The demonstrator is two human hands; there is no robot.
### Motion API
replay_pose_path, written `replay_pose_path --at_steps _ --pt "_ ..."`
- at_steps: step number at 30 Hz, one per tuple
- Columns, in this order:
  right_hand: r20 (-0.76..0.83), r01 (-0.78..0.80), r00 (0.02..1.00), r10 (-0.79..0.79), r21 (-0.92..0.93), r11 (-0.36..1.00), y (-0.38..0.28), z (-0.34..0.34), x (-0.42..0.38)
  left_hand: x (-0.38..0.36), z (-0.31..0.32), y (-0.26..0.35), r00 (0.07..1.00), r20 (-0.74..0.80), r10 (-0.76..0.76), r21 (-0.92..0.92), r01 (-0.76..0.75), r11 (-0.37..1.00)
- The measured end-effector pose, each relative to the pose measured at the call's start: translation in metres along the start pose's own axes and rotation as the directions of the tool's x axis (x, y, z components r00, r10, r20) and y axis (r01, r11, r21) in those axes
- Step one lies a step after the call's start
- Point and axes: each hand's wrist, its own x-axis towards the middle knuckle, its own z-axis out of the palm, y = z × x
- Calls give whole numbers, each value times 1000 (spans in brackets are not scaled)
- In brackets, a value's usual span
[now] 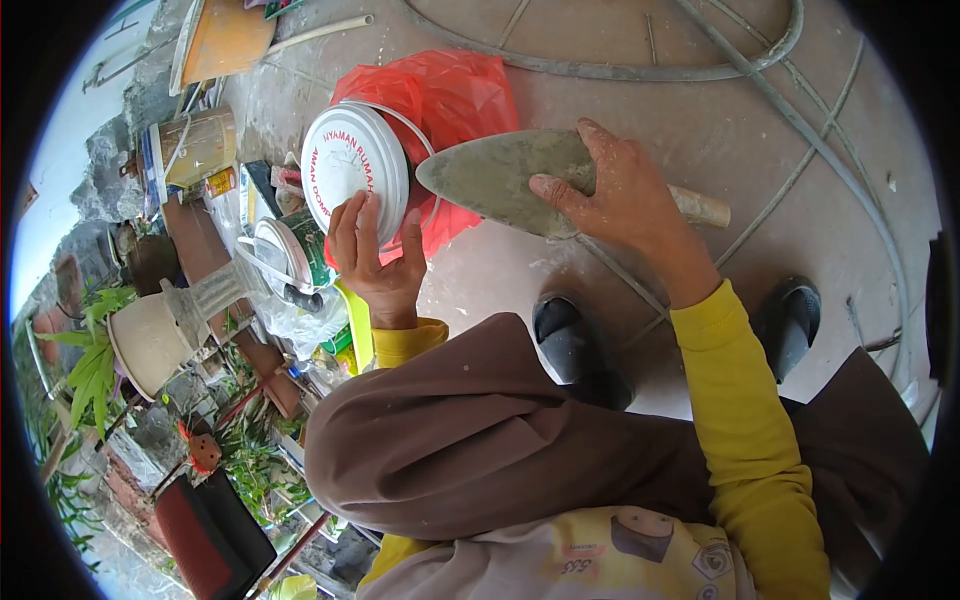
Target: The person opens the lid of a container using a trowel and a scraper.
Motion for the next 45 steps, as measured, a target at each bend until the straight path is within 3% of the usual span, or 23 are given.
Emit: replay_pose_path --at_steps 11,14,29,32,33,37,40,45 --pt "9 -32 999 31 100 994 5 12 6 6 -1 -8 998 53 -30 9 29 1000" --pt "89 -76 994 67 109 991 -4 4 9 8 -2 -8 998 49 -45 -9 45 999" --pt "-10 -5 1000 6 85 996 -11 12 2 0 -1 -8 997 23 -74 -62 75 995" --pt "11 2 1000 -3 74 997 -12 13 1 -5 0 -26 987 -31 -158 -199 148 969" --pt "18 -7 1000 6 84 996 -13 13 1 -4 -1 -34 984 -34 -176 -141 170 975" --pt "37 -15 999 12 85 996 -16 12 0 5 3 -72 862 0 -508 -201 497 844" --pt "5 10 1000 -10 77 997 -13 14 1 19 8 -94 840 29 -543 -188 538 822" --pt "-15 1 1000 -1 48 999 -11 16 0 36 23 -118 764 226 -604 -334 643 689"
